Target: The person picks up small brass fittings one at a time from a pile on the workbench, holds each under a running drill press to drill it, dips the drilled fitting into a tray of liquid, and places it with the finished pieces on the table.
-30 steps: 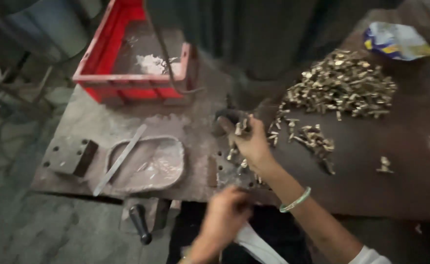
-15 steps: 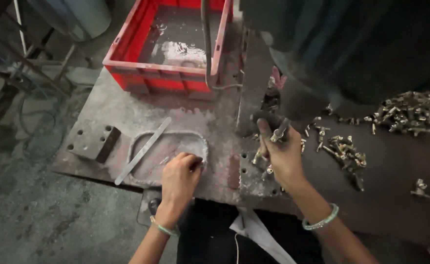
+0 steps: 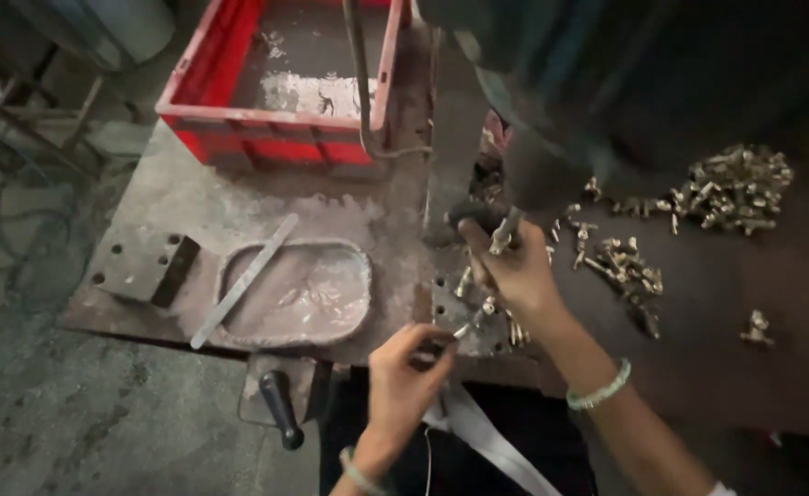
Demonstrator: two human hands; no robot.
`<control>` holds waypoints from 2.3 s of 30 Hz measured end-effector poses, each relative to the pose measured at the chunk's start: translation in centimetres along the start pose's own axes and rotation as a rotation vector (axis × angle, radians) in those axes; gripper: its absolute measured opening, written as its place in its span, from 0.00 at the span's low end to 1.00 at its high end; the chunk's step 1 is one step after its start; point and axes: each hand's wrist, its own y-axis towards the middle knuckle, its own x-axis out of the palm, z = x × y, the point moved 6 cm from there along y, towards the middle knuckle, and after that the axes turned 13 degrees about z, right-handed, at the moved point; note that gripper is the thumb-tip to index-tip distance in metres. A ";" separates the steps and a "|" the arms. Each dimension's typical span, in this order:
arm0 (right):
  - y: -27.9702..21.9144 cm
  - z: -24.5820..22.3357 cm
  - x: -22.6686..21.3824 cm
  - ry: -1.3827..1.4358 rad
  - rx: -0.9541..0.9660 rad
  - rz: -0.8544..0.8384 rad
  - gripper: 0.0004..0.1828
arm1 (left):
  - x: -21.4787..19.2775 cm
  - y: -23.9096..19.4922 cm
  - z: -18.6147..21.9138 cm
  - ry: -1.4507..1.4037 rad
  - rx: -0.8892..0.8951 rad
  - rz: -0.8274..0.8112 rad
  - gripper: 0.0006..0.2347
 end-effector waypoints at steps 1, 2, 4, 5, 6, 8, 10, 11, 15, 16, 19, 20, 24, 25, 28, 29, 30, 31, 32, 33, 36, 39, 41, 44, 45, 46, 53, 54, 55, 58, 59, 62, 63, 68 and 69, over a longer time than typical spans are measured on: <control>0.1 0.3 0.4 -0.040 0.052 -0.060 0.15 | 0.7 -0.1 1.0 0.106 0.187 0.006 0.07; 0.2 0.5 0.9 -0.080 0.104 -0.120 0.14 | 1.4 -0.3 1.9 0.211 0.375 0.013 0.08; -0.1 1.4 0.5 -0.014 0.074 -0.078 0.13 | 2.0 -0.9 2.0 0.304 0.465 0.031 0.08; 0.2 1.8 0.5 0.059 0.038 -0.037 0.16 | 2.4 -0.9 2.3 0.401 0.561 0.051 0.07; 0.4 1.4 0.6 0.063 0.031 -0.038 0.16 | 2.6 -0.6 2.4 0.401 0.570 0.052 0.07; -0.2 1.2 0.7 0.016 0.048 -0.088 0.13 | 2.8 -1.0 2.4 0.410 0.561 0.043 0.07; 0.4 2.2 0.6 0.032 0.016 -0.064 0.13 | 3.3 -0.4 2.3 0.423 0.556 0.039 0.07; 0.2 2.8 0.5 0.047 0.004 -0.039 0.14 | 3.3 -0.5 2.0 0.444 0.534 0.034 0.08; 0.2 0.2 0.7 0.104 -0.001 0.028 0.12 | 2.5 0.2 2.5 0.450 0.417 0.061 0.06; 0.1 0.5 1.0 0.044 0.022 -0.037 0.12 | 2.1 0.2 3.6 0.459 0.469 0.089 0.06; -0.2 0.0 1.7 0.029 0.038 -0.004 0.11 | 2.6 1.3 5.4 0.525 0.623 0.159 0.06; -0.4 -0.2 1.7 0.076 0.049 0.097 0.10 | 2.9 1.7 5.8 0.591 0.711 0.196 0.06; 1.2 2.6 0.4 0.056 0.003 -0.037 0.10 | 5.9 4.0 4.3 0.634 0.755 0.171 0.15; 1.1 3.3 0.4 0.033 0.028 -0.064 0.10 | 6.4 4.2 3.5 0.714 0.728 0.110 0.11; 1.0 1.8 0.9 0.062 0.025 0.001 0.10 | 6.2 4.7 3.8 0.823 0.703 0.065 0.06; 0.5 1.2 0.6 0.110 0.023 0.096 0.09 | 5.6 4.4 3.9 0.861 0.682 0.071 0.06; 0.8 1.4 0.3 0.111 0.021 0.101 0.09 | 5.1 4.2 3.5 0.861 0.685 0.067 0.06; 0.8 1.8 0.3 -0.018 0.017 0.041 0.10 | 3.5 4.5 2.1 0.470 0.367 0.068 0.09; 0.8 2.3 0.4 -0.146 0.013 -0.020 0.14 | 2.4 4.4 0.4 0.081 0.047 0.066 0.12; 0.4 2.7 0.6 -0.146 0.018 -0.022 0.14 | 1.7 3.7 -0.2 0.084 0.043 0.068 0.12; 0.0 2.4 0.9 0.102 0.054 0.028 0.12 | 0.4 2.6 -1.6 -0.235 -0.162 0.105 0.14; 0.0 1.7 1.0 0.015 0.028 0.012 0.12 | 0.0 2.0 -0.5 -0.378 -0.254 0.155 0.16; 0.4 2.7 0.7 0.010 -0.032 0.038 0.11 | -0.2 2.0 2.4 -0.244 -0.052 0.151 0.17; 1.0 2.1 -0.2 -0.145 0.052 0.108 0.12 | 0.2 1.4 12.3 -0.154 0.159 0.202 0.18; 1.5 4.0 -1.4 -0.150 0.063 0.111 0.12 | 0.0 0.7 12.8 -0.150 0.148 0.201 0.18; 1.8 5.6 -1.8 -0.092 0.035 -0.033 0.13 | 0.1 0.1 13.5 -0.305 0.124 0.134 0.16; 3.2 17.5 -7.3 -0.569 -0.189 -0.030 0.11 | 3.8 1.0 12.3 0.257 1.107 -0.021 0.19; 4.8 16.7 -7.6 -0.571 -0.225 -0.012 0.11 | 4.6 2.4 12.3 0.234 1.140 -0.022 0.19; 3.4 17.3 -8.7 -0.382 -0.073 0.035 0.22 | 3.9 2.5 11.3 0.265 1.021 0.093 0.17; -2.3 12.5 -8.3 -0.274 0.046 0.012 0.25 | 2.8 1.5 8.3 0.598 0.665 0.032 0.13; 0.6 8.2 -7.0 -0.342 -0.120 -0.036 0.17 | 4.6 4.4 7.8 0.824 0.540 -0.124 0.10; -2.0 7.6 -9.3 -0.833 -0.581 -0.054 0.20 | 4.3 2.5 10.2 0.379 0.524 0.008 0.16; -4.4 5.6 -8.7 -0.827 -0.539 -0.069 0.20 | 2.9 1.4 9.1 0.405 0.488 0.002 0.16; -8.2 3.4 -7.3 -1.268 -0.028 -0.878 0.17 | -1.6 1.6 2.6 0.490 0.404 -0.713 0.10; -8.2 5.1 -7.4 -1.258 -0.013 -0.892 0.17 | -2.6 2.4 3.9 0.494 0.384 -0.713 0.10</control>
